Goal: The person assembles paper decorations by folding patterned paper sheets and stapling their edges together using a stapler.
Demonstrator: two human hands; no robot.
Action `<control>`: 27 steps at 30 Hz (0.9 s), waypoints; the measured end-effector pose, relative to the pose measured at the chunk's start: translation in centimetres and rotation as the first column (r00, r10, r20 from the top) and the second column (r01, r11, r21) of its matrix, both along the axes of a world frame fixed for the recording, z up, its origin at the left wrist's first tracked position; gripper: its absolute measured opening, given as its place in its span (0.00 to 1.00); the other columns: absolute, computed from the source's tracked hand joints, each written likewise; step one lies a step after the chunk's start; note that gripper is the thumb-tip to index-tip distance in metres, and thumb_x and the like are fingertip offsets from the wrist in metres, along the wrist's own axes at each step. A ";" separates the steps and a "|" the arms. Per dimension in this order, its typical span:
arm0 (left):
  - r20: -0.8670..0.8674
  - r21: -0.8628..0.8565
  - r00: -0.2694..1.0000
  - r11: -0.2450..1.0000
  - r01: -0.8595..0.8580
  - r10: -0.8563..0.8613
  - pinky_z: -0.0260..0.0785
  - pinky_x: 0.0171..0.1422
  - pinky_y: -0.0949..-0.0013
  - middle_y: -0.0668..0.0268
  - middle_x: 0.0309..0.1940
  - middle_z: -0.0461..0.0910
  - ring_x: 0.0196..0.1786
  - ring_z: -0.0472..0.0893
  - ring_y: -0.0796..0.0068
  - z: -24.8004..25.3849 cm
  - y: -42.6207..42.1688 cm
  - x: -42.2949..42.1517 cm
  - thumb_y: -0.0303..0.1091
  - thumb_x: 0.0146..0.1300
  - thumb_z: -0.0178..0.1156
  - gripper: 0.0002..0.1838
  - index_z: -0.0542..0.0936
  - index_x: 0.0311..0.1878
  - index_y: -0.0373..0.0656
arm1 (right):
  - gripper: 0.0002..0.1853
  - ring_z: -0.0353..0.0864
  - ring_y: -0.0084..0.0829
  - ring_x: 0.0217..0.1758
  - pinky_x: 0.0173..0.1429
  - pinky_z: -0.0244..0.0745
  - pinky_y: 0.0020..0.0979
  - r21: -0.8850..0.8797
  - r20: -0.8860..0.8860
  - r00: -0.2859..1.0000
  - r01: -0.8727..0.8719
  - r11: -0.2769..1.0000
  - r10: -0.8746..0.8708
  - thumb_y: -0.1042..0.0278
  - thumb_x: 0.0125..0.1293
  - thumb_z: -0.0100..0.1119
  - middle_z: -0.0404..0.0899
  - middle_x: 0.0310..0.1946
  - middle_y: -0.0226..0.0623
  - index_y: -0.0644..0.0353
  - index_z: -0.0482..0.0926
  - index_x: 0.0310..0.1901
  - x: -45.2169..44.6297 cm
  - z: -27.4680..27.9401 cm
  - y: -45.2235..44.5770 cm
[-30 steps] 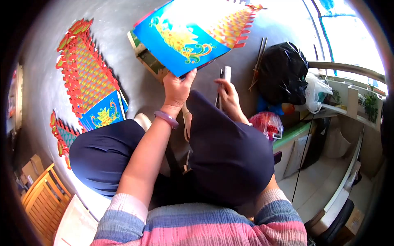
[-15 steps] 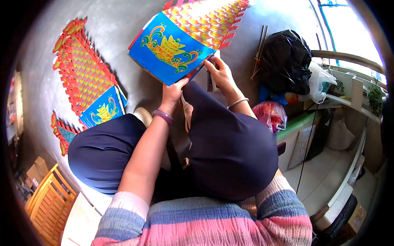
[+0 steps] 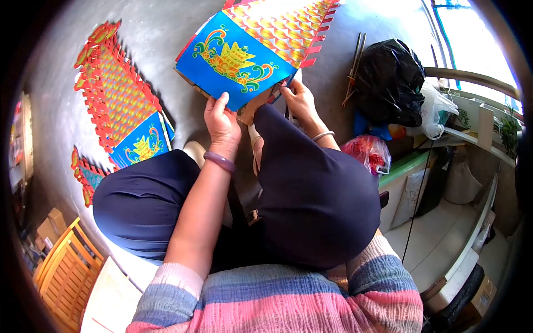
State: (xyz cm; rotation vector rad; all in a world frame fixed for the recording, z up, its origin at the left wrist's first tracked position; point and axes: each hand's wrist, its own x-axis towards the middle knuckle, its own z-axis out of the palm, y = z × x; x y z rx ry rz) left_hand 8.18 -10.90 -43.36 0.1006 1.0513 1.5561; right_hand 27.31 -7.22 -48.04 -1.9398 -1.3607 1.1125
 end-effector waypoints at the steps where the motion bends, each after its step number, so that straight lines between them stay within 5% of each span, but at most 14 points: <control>1: 0.030 0.003 1.000 1.000 -0.002 0.002 0.69 0.54 0.64 0.66 0.42 0.78 0.46 0.77 0.70 -0.1 0.1 -0.3 0.28 0.59 0.58 0.12 0.75 0.47 0.41 | 0.19 0.79 0.43 0.31 0.39 0.70 0.40 -0.011 0.031 0.999 0.007 1.000 -0.007 0.53 0.54 0.59 0.78 0.25 0.50 0.60 0.79 0.40 0.0 -0.1 0.0; 4: 0.040 0.044 0.998 0.998 0.043 -0.045 0.69 0.53 0.66 0.66 0.43 0.78 0.45 0.77 0.71 0.0 0.4 0.0 0.27 0.59 0.58 0.13 0.75 0.48 0.40 | 0.16 0.79 0.36 0.35 0.42 0.71 0.35 -0.009 -0.034 0.999 0.014 1.000 -0.014 0.58 0.58 0.58 0.80 0.30 0.47 0.63 0.78 0.42 -0.6 -0.1 -0.1; 5: -0.043 -0.018 0.996 0.997 0.080 -0.081 0.68 0.51 0.73 0.68 0.41 0.79 0.43 0.77 0.77 0.0 0.3 0.4 0.23 0.57 0.59 0.12 0.77 0.45 0.39 | 0.16 0.79 0.33 0.36 0.43 0.71 0.33 -0.024 -0.182 0.982 0.053 0.998 -0.056 0.61 0.59 0.57 0.81 0.32 0.44 0.64 0.78 0.43 -0.6 0.1 -0.2; 6: -0.226 -0.077 0.965 0.990 0.121 -0.135 0.69 0.50 0.73 0.67 0.40 0.80 0.41 0.77 0.78 -0.2 0.0 0.6 0.22 0.55 0.61 0.13 0.78 0.45 0.37 | 0.15 0.79 0.30 0.37 0.43 0.71 0.31 -0.044 -0.325 0.941 0.088 0.995 -0.097 0.63 0.61 0.56 0.81 0.34 0.42 0.65 0.77 0.44 -1.0 1.4 -0.2; 8: -0.302 -0.117 0.934 0.980 0.162 -0.190 0.70 0.47 0.72 0.66 0.38 0.80 0.39 0.78 0.78 -0.8 -0.5 0.7 0.21 0.53 0.63 0.13 0.78 0.44 0.36 | 0.14 0.76 0.24 0.43 0.48 0.71 0.25 -0.114 -0.582 0.798 0.114 0.987 -0.160 0.69 0.67 0.53 0.80 0.42 0.35 0.70 0.75 0.50 -1.1 1.8 -0.3; 10: -0.359 -0.165 0.899 0.965 0.202 -0.249 0.71 0.45 0.72 0.65 0.38 0.81 0.37 0.78 0.78 -1.4 -0.7 0.7 0.21 0.53 0.63 0.13 0.78 0.44 0.35 | 0.17 0.76 0.25 0.44 0.49 0.70 0.26 -0.171 -0.601 0.780 0.088 0.981 -0.174 0.66 0.67 0.53 0.79 0.44 0.36 0.69 0.74 0.52 -0.7 1.8 -0.5; 13: -0.399 -0.210 0.872 0.954 0.215 -0.285 0.71 0.43 0.73 0.67 0.36 0.81 0.36 0.78 0.80 -1.6 -0.5 0.9 0.21 0.53 0.65 0.11 0.79 0.41 0.38 | 0.17 0.76 0.26 0.46 0.52 0.70 0.27 -0.346 -0.736 0.583 0.112 0.932 -0.343 0.66 0.68 0.52 0.79 0.46 0.37 0.70 0.73 0.53 -1.2 2.3 -0.5; 16: -0.407 -0.226 0.865 0.950 0.215 -0.293 0.71 0.44 0.73 0.68 0.36 0.81 0.36 0.78 0.81 -1.6 -0.5 1.1 0.22 0.53 0.66 0.10 0.79 0.40 0.38 | 0.18 0.76 0.26 0.49 0.54 0.70 0.28 -0.181 -0.658 0.740 0.024 0.983 -0.139 0.67 0.69 0.50 0.78 0.48 0.39 0.70 0.71 0.55 -2.5 2.8 -1.2; 18: -0.418 -0.243 0.856 0.945 0.218 -0.305 0.71 0.45 0.73 0.68 0.37 0.81 0.37 0.78 0.81 -1.9 -0.5 0.9 0.22 0.53 0.65 0.11 0.79 0.41 0.38 | 0.18 0.75 0.28 0.52 0.57 0.69 0.29 -0.184 -0.708 0.692 0.011 0.983 -0.140 0.69 0.70 0.49 0.77 0.50 0.39 0.69 0.70 0.57 -2.8 2.9 -1.1; 23: -0.539 -0.392 0.774 0.912 0.120 -0.334 0.73 0.41 0.69 0.61 0.35 0.81 0.35 0.81 0.70 -1.9 -1.4 0.9 0.40 0.54 0.68 0.19 0.78 0.42 0.36 | 0.16 0.75 0.27 0.51 0.56 0.69 0.28 -0.132 -0.673 0.732 0.022 0.991 -0.106 0.71 0.69 0.49 0.77 0.50 0.39 0.69 0.72 0.55 -3.2 2.2 -0.1; 26: 0.104 -0.538 0.933 0.769 0.345 -0.345 0.74 0.42 0.65 0.62 0.37 0.79 0.34 0.79 0.71 -0.7 -1.0 0.0 0.47 0.54 0.68 0.22 0.77 0.43 0.41 | 0.14 0.75 0.25 0.49 0.55 0.69 0.27 -0.149 -0.640 0.758 0.033 0.988 -0.122 0.71 0.68 0.49 0.79 0.47 0.38 0.68 0.74 0.52 -3.6 3.1 0.6; 27: 0.199 -0.409 0.940 0.848 0.337 -0.277 0.74 0.36 0.67 0.66 0.32 0.78 0.30 0.78 0.71 -1.2 -0.9 0.1 0.42 0.53 0.70 0.18 0.76 0.40 0.43 | 0.14 0.75 0.25 0.48 0.54 0.69 0.26 -0.160 -0.631 0.764 0.039 0.986 -0.133 0.70 0.68 0.50 0.79 0.47 0.38 0.68 0.74 0.51 -3.8 3.4 0.8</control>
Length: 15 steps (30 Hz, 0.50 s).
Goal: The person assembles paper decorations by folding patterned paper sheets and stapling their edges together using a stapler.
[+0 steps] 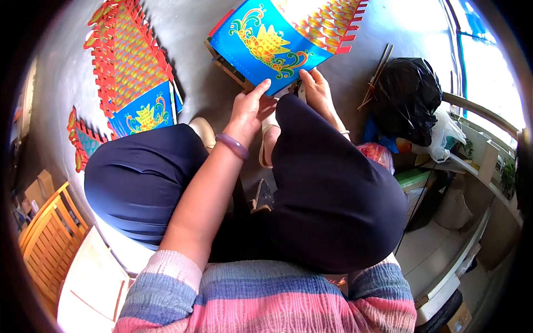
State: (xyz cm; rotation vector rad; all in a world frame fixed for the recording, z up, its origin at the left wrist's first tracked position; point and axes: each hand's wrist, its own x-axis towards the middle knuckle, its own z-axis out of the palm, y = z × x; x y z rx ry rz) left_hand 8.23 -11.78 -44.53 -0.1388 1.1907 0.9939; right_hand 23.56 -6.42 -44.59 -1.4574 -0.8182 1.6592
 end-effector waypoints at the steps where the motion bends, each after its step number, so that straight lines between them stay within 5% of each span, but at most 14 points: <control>1: -0.039 0.024 0.999 1.000 -0.004 0.005 0.73 0.34 0.68 0.66 0.31 0.78 0.30 0.78 0.72 0.1 0.3 -0.1 0.40 0.53 0.70 0.17 0.76 0.40 0.43 | 0.14 0.75 0.24 0.48 0.54 0.69 0.26 -0.011 0.011 1.000 0.006 1.000 -0.006 0.70 0.68 0.50 0.79 0.46 0.38 0.68 0.75 0.51 0.0 0.0 0.1; 4: -0.066 0.075 0.998 0.997 -0.004 0.008 0.69 0.27 0.75 0.69 0.28 0.79 0.26 0.77 0.76 0.2 1.3 -0.9 0.30 0.50 0.70 0.14 0.77 0.38 0.44 | 0.14 0.75 0.23 0.47 0.54 0.68 0.26 0.034 0.083 0.996 -0.023 0.999 0.020 0.69 0.67 0.51 0.80 0.46 0.36 0.68 0.75 0.50 0.1 -0.8 0.5; 11: -0.298 0.068 0.953 0.995 0.076 -0.052 0.66 0.25 0.79 0.70 0.28 0.79 0.24 0.75 0.80 0.9 2.2 -1.2 0.27 0.50 0.69 0.12 0.77 0.37 0.44 | 0.15 0.77 0.22 0.37 0.41 0.73 0.24 0.033 0.086 0.993 -0.089 0.995 0.086 0.66 0.70 0.50 0.80 0.39 0.34 0.64 0.71 0.55 0.5 -2.3 0.8; 15: -0.326 0.097 0.944 0.991 0.092 -0.056 0.66 0.25 0.80 0.70 0.28 0.79 0.24 0.74 0.82 0.7 2.2 -1.3 0.25 0.49 0.69 0.12 0.77 0.37 0.43 | 0.32 0.76 0.30 0.52 0.56 0.68 0.29 0.064 0.419 0.905 -0.112 0.992 0.075 0.64 0.58 0.63 0.78 0.50 0.42 0.65 0.64 0.63 1.4 -1.8 0.1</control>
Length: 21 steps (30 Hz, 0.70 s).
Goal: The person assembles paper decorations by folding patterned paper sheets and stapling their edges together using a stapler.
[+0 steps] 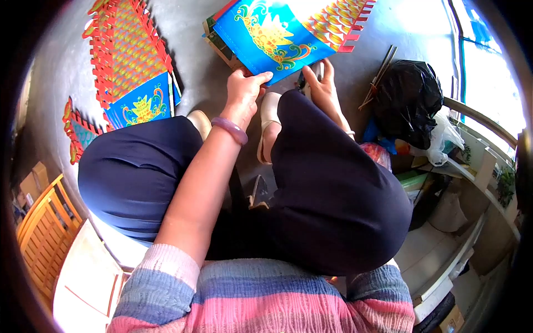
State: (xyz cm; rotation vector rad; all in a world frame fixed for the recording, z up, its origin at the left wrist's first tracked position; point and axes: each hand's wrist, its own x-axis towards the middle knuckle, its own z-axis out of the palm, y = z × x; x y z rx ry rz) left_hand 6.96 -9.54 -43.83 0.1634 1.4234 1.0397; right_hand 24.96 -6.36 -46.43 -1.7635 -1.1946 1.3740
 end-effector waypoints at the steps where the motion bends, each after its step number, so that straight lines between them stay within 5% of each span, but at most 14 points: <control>1: 0.005 0.003 1.000 1.000 -0.007 0.007 0.66 0.25 0.80 0.70 0.28 0.79 0.24 0.74 0.82 0.1 0.1 0.0 0.24 0.49 0.69 0.12 0.77 0.37 0.43 | 0.36 0.76 0.32 0.51 0.56 0.69 0.30 -0.064 0.073 0.997 -0.016 0.998 0.021 0.62 0.55 0.66 0.77 0.50 0.43 0.65 0.62 0.64 0.9 0.9 -0.5; 4: 0.015 0.006 0.998 0.998 -0.055 0.055 0.65 0.25 0.78 0.68 0.27 0.79 0.24 0.75 0.81 0.1 0.3 0.1 0.22 0.48 0.68 0.11 0.78 0.36 0.39 | 0.45 0.79 0.32 0.45 0.51 0.73 0.30 0.009 0.129 0.983 -0.132 0.991 0.130 0.63 0.46 0.72 0.78 0.45 0.42 0.65 0.60 0.66 2.9 3.2 -2.3; 6: 0.006 0.012 0.997 0.997 -0.072 0.072 0.65 0.25 0.77 0.67 0.26 0.79 0.23 0.75 0.80 0.1 0.2 0.3 0.21 0.48 0.68 0.11 0.78 0.35 0.38 | 0.40 0.77 0.28 0.48 0.53 0.71 0.29 -0.226 0.010 0.978 -0.202 0.953 0.210 0.68 0.49 0.69 0.78 0.45 0.40 0.65 0.63 0.64 4.0 5.1 -3.0; 10: -0.045 0.025 0.997 0.998 -0.057 0.058 0.66 0.26 0.76 0.66 0.27 0.80 0.24 0.75 0.80 -0.2 0.2 0.4 0.21 0.47 0.68 0.11 0.79 0.35 0.37 | 0.30 0.74 0.25 0.52 0.57 0.68 0.27 -0.138 -0.266 0.925 -0.316 0.939 0.272 0.74 0.57 0.62 0.76 0.50 0.37 0.66 0.66 0.62 3.0 6.9 -5.1; 15: -0.084 0.048 0.996 0.998 -0.035 0.039 0.68 0.29 0.75 0.65 0.28 0.81 0.26 0.77 0.79 -0.6 0.1 0.5 0.23 0.47 0.68 0.12 0.79 0.36 0.38 | 0.20 0.78 0.25 0.44 0.48 0.72 0.31 -0.222 0.150 0.816 -0.522 0.823 0.558 0.65 0.58 0.62 0.82 0.39 0.46 0.67 0.76 0.50 -0.1 12.2 -4.8; 18: -0.108 0.080 0.994 0.996 -0.025 0.034 0.67 0.30 0.75 0.67 0.27 0.80 0.27 0.76 0.79 0.0 0.1 0.6 0.25 0.47 0.69 0.11 0.77 0.34 0.40 | 0.17 0.81 0.27 0.41 0.43 0.73 0.34 -0.236 0.168 0.791 -0.547 0.803 0.588 0.64 0.57 0.61 0.82 0.33 0.52 0.69 0.78 0.43 0.5 9.4 -4.1; 21: -0.089 0.102 0.995 0.994 -0.038 0.048 0.67 0.31 0.74 0.67 0.28 0.80 0.27 0.77 0.78 0.3 0.1 0.6 0.25 0.48 0.69 0.11 0.78 0.34 0.39 | 0.16 0.81 0.28 0.41 0.43 0.73 0.35 -0.058 0.254 0.789 -0.565 0.823 0.560 0.66 0.57 0.60 0.82 0.34 0.54 0.69 0.78 0.43 -0.4 11.1 -5.0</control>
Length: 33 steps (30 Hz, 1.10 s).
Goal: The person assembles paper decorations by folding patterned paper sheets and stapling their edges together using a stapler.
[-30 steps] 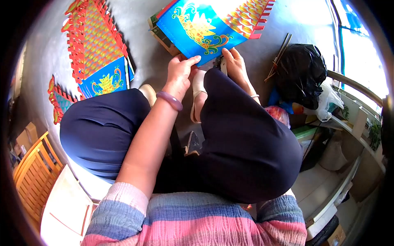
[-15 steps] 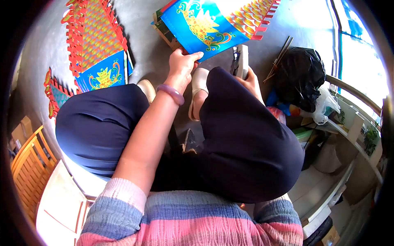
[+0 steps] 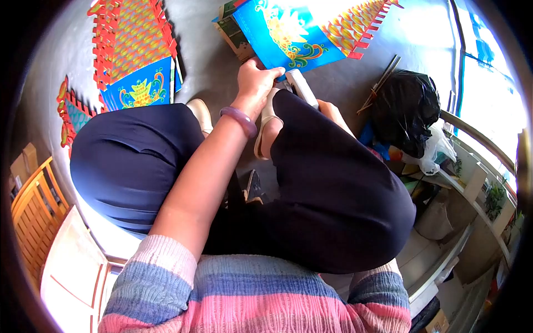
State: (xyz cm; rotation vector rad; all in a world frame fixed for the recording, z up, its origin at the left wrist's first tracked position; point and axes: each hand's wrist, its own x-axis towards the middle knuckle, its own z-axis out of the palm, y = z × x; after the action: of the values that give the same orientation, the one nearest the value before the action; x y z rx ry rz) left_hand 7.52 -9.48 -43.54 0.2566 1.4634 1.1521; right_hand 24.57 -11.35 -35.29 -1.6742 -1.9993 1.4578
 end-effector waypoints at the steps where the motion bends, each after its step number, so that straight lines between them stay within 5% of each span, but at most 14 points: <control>1: 0.004 -0.003 1.000 1.000 0.000 0.000 0.67 0.31 0.74 0.67 0.28 0.80 0.27 0.77 0.78 0.0 0.0 0.0 0.25 0.48 0.69 0.11 0.78 0.35 0.39 | 0.16 0.82 0.29 0.41 0.43 0.73 0.35 0.035 -0.005 1.000 -0.002 0.999 0.003 0.67 0.57 0.60 0.82 0.34 0.54 0.70 0.78 0.43 -0.2 0.2 -0.1; 6: 0.002 -0.005 1.000 1.000 -0.001 0.001 0.68 0.31 0.73 0.66 0.28 0.80 0.27 0.77 0.78 0.2 0.1 -0.1 0.25 0.48 0.69 0.11 0.78 0.34 0.38 | 0.15 0.83 0.32 0.42 0.42 0.73 0.36 -0.191 0.092 0.994 -0.042 0.981 0.060 0.67 0.56 0.60 0.81 0.33 0.54 0.69 0.78 0.42 0.6 -2.9 1.6; 23: 0.051 -0.024 0.999 1.000 -0.009 0.011 0.68 0.33 0.74 0.67 0.30 0.81 0.29 0.77 0.80 -0.6 0.3 0.0 0.30 0.50 0.69 0.10 0.80 0.36 0.41 | 0.14 0.82 0.45 0.45 0.44 0.74 0.38 -0.202 0.133 0.991 0.024 0.979 0.003 0.69 0.57 0.59 0.80 0.35 0.58 0.68 0.79 0.43 0.6 -4.9 1.0; 26: 0.005 -0.120 0.988 0.981 0.155 -0.156 0.69 0.38 0.72 0.66 0.32 0.82 0.33 0.78 0.76 -0.2 0.5 -1.0 0.36 0.53 0.68 0.13 0.81 0.39 0.39 | 0.13 0.81 0.47 0.46 0.44 0.74 0.39 -0.152 0.090 0.996 0.008 0.988 0.006 0.69 0.58 0.58 0.80 0.35 0.58 0.67 0.79 0.42 1.8 -7.1 0.3; 29: -0.465 -0.145 0.815 0.938 0.315 -0.346 0.70 0.45 0.69 0.63 0.35 0.82 0.38 0.80 0.71 -2.7 1.4 -3.3 0.41 0.54 0.69 0.19 0.81 0.43 0.38 | 0.11 0.81 0.48 0.45 0.44 0.73 0.41 -0.153 0.038 0.999 0.018 0.988 -0.012 0.69 0.59 0.56 0.80 0.35 0.57 0.64 0.78 0.42 2.9 -8.7 -0.3; 30: -0.421 -0.052 0.885 0.979 0.196 -0.200 0.72 0.45 0.66 0.61 0.37 0.83 0.34 0.81 0.69 -1.9 1.9 -3.9 0.39 0.51 0.71 0.19 0.81 0.43 0.37 | 0.11 0.81 0.48 0.45 0.44 0.73 0.41 -0.126 0.034 0.999 0.001 0.992 0.003 0.69 0.59 0.56 0.80 0.35 0.57 0.64 0.78 0.42 3.0 -8.1 -0.6; 31: -0.181 0.167 0.980 0.985 -0.055 0.085 0.71 0.47 0.69 0.62 0.39 0.82 0.39 0.80 0.72 -1.8 2.6 -4.1 0.39 0.52 0.70 0.20 0.80 0.45 0.36 | 0.11 0.81 0.49 0.45 0.44 0.73 0.42 -0.100 0.032 0.999 -0.016 0.995 0.020 0.69 0.59 0.56 0.80 0.34 0.56 0.63 0.78 0.42 2.9 -7.4 -0.8; 33: 0.118 0.157 0.970 0.961 -0.228 0.211 0.70 0.48 0.71 0.62 0.40 0.82 0.41 0.79 0.74 -1.1 4.2 -5.0 0.37 0.53 0.69 0.20 0.79 0.46 0.34 | 0.12 0.80 0.49 0.47 0.47 0.73 0.41 -0.112 0.108 0.990 -0.075 0.991 0.087 0.67 0.59 0.56 0.80 0.36 0.54 0.62 0.78 0.44 2.7 -5.6 -1.1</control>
State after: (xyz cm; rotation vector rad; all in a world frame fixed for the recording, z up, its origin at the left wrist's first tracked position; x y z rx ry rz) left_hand 2.53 -5.28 -44.63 0.1531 1.3310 1.4523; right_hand 27.29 -12.42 -40.86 -1.7746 -2.1047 1.5570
